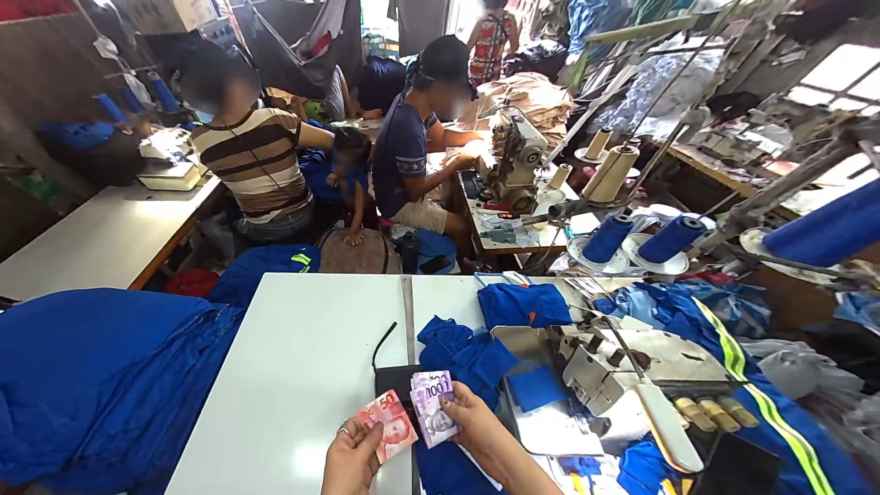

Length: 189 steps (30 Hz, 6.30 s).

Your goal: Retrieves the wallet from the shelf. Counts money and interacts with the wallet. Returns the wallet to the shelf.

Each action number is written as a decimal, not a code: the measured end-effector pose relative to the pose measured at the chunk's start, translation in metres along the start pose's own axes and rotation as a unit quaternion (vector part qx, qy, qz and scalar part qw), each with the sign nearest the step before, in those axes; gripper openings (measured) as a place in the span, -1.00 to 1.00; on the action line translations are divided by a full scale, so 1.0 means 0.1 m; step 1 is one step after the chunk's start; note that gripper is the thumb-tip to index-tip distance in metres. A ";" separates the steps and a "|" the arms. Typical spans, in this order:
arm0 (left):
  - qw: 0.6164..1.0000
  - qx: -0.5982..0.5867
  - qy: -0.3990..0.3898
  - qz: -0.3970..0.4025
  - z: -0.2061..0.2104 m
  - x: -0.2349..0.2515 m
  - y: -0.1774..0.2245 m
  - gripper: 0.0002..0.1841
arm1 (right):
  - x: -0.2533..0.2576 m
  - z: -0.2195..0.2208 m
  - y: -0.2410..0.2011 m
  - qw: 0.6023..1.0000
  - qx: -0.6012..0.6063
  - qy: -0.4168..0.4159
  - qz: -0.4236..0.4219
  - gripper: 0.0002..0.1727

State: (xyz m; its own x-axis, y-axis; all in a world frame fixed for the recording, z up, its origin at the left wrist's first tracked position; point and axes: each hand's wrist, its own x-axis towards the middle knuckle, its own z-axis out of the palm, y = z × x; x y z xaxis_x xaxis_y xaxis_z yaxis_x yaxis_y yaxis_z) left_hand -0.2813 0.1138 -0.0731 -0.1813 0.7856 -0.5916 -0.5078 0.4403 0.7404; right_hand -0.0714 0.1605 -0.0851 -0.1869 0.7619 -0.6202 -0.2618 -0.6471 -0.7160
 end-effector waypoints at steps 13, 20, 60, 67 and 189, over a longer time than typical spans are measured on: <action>0.998 0.056 -0.031 -0.021 0.17 -0.05 -0.32 -0.83 | -0.18 0.10 0.18 0.984 -0.138 -0.111 -0.018 -0.62; 0.995 0.093 -0.023 -0.008 0.22 0.00 -0.51 -0.82 | -0.33 0.08 0.21 0.970 -0.159 -0.182 0.001 -0.35; 0.717 0.591 -0.324 0.176 0.03 1.48 0.18 -0.52 | -0.04 -0.16 0.14 0.708 -0.698 -0.108 -0.023 -0.68; 0.762 0.583 -0.252 0.124 0.06 1.51 0.37 -0.67 | -0.03 -0.19 0.12 0.783 -0.616 -0.021 -0.081 -0.66; 0.679 0.655 -0.062 0.325 0.44 1.31 -0.34 -0.59 | 0.94 0.48 -0.53 0.571 -0.807 0.005 -0.150 -0.65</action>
State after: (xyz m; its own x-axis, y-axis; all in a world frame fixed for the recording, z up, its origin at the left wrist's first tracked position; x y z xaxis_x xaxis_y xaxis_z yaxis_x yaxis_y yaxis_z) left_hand -0.2512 0.2207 -0.1616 0.1043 0.9940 -0.0326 0.8455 -0.0713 0.5292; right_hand -0.1208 0.2679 -0.0899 -0.3555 0.8502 -0.3884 0.9347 0.3230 -0.1485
